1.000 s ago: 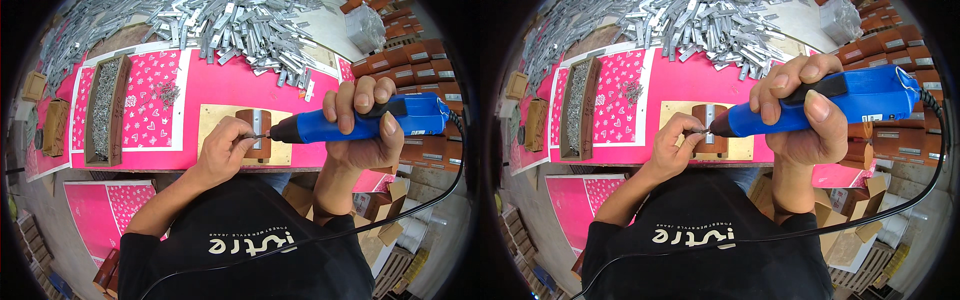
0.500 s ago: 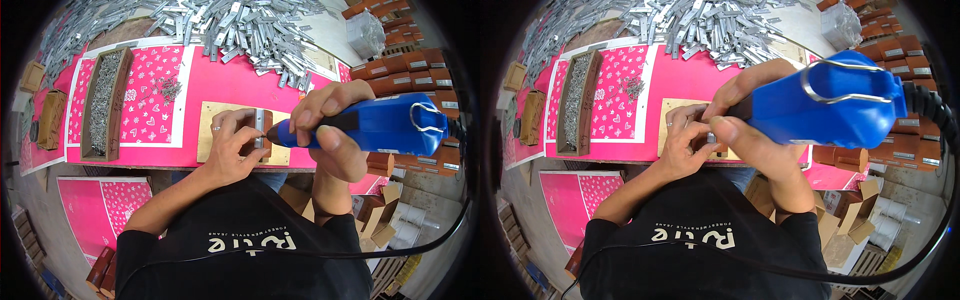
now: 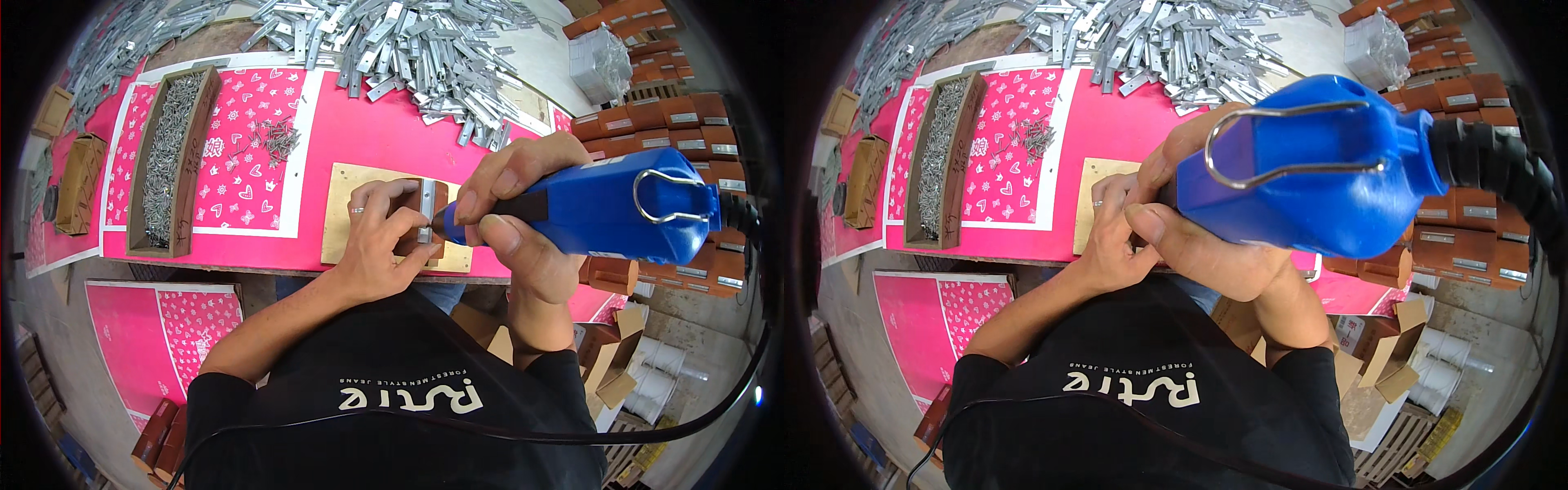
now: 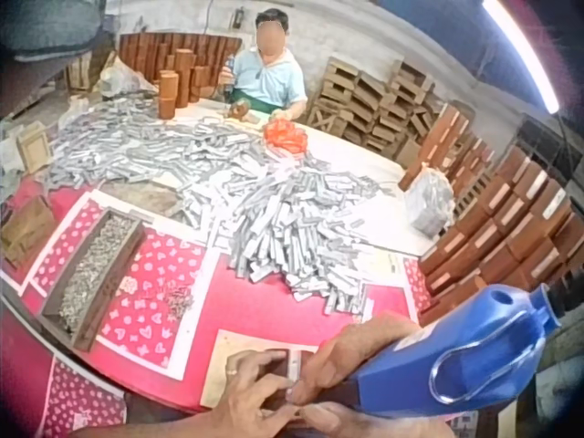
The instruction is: The recorder is assembling metal brackets onto curved wooden blocks using an electric screwdriver.
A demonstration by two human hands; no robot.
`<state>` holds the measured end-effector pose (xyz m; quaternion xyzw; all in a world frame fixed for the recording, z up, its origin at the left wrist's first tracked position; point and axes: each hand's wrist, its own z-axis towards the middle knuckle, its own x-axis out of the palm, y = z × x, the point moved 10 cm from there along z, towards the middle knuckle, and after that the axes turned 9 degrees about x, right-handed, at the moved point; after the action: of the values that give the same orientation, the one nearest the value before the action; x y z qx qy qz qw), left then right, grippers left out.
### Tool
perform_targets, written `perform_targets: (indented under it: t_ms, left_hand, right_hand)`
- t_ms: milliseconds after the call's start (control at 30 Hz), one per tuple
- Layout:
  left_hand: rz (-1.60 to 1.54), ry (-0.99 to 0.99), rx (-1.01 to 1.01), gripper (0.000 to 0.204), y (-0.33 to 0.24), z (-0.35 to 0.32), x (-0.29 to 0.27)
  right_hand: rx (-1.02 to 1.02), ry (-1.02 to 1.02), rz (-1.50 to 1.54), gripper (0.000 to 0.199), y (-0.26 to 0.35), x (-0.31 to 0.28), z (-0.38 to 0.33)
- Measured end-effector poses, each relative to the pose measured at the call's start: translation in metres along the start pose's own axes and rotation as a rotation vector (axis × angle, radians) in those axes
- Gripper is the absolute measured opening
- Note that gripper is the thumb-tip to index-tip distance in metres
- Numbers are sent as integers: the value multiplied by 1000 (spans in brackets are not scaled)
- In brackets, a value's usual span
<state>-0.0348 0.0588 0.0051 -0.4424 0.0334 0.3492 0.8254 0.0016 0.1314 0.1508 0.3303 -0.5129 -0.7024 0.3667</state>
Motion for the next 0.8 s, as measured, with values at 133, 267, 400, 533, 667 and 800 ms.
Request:
perform_targets:
  t_ms: [133, 267, 400, 533, 667, 800]
  left_hand:
    - [16, 2, -22, 35, 0, -2, -1]
    - [2, -10, -42, 36, 4, -4, 0]
    - [8, -12, -47, 39, 5, -3, -1]
    - [-32, -62, -62, 49, 8, -4, -8]
    - [20, 28, -82, 63, 11, -5, -1]
    - [30, 7, -244, 85, 22, -10, -6]
  right_hand:
    - [-18, -8, -84, 30, -4, 3, -2]
    - [-26, 59, -160, 30, -6, 9, 0]
    - [-55, 107, -304, 32, -7, 18, 2]
    - [-3, 90, -141, 33, -17, 18, 4]
    - [16, 41, 19, 34, -22, 11, 2]
    - [-59, 227, -43, 35, -19, 12, 5]
